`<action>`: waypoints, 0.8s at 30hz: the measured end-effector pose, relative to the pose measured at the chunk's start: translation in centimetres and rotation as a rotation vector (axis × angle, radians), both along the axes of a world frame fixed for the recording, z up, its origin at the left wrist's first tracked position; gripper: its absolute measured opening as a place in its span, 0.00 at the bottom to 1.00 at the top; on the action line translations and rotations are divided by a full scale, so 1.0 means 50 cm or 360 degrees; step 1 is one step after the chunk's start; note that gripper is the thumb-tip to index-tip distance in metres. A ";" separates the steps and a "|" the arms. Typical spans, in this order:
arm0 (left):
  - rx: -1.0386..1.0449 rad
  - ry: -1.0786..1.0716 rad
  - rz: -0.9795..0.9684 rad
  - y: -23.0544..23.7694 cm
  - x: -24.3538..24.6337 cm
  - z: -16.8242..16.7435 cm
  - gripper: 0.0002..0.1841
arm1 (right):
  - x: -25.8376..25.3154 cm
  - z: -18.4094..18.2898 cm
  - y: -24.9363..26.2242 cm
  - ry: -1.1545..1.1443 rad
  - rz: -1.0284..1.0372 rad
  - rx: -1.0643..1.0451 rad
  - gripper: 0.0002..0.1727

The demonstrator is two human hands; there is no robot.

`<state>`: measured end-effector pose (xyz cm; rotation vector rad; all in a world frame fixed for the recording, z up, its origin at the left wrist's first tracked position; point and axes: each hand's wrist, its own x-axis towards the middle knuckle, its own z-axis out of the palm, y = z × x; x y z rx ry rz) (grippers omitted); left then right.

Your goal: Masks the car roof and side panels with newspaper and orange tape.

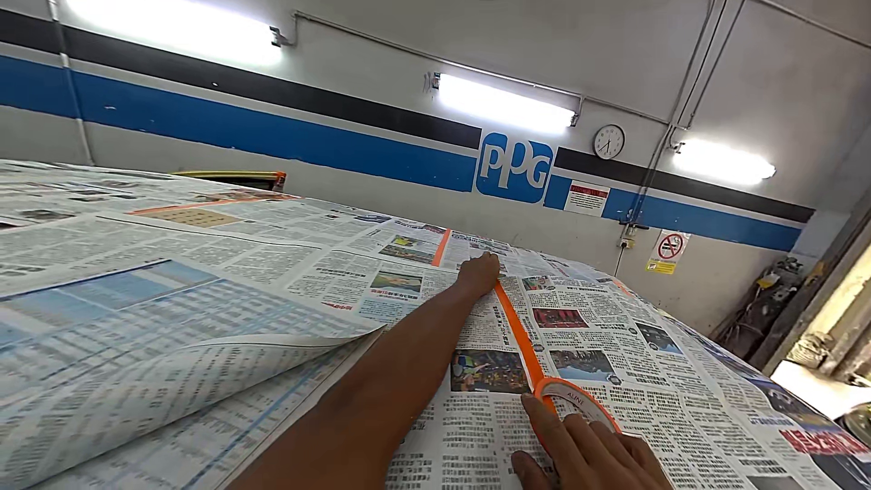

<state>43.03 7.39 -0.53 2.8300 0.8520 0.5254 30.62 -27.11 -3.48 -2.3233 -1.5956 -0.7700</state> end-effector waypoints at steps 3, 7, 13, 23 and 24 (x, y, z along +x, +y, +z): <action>-0.0120 -0.0116 0.0066 0.006 -0.003 0.007 0.33 | 0.002 -0.002 0.000 0.0016 0.0010 0.0001 0.26; -0.0078 -0.0180 0.0048 0.013 0.002 -0.010 0.14 | 0.002 -0.001 -0.002 0.0061 0.0022 -0.0008 0.26; 0.0017 0.0051 0.0003 0.013 -0.006 -0.012 0.15 | 0.004 -0.002 -0.002 0.0065 0.0024 0.0003 0.26; -0.0146 0.0408 0.0040 0.000 -0.033 0.014 0.28 | 0.050 0.049 -0.032 0.0762 0.0107 0.0521 0.20; -0.0130 0.0410 0.0039 -0.002 -0.033 0.013 0.28 | 0.047 0.050 -0.033 0.0742 0.0060 0.0447 0.20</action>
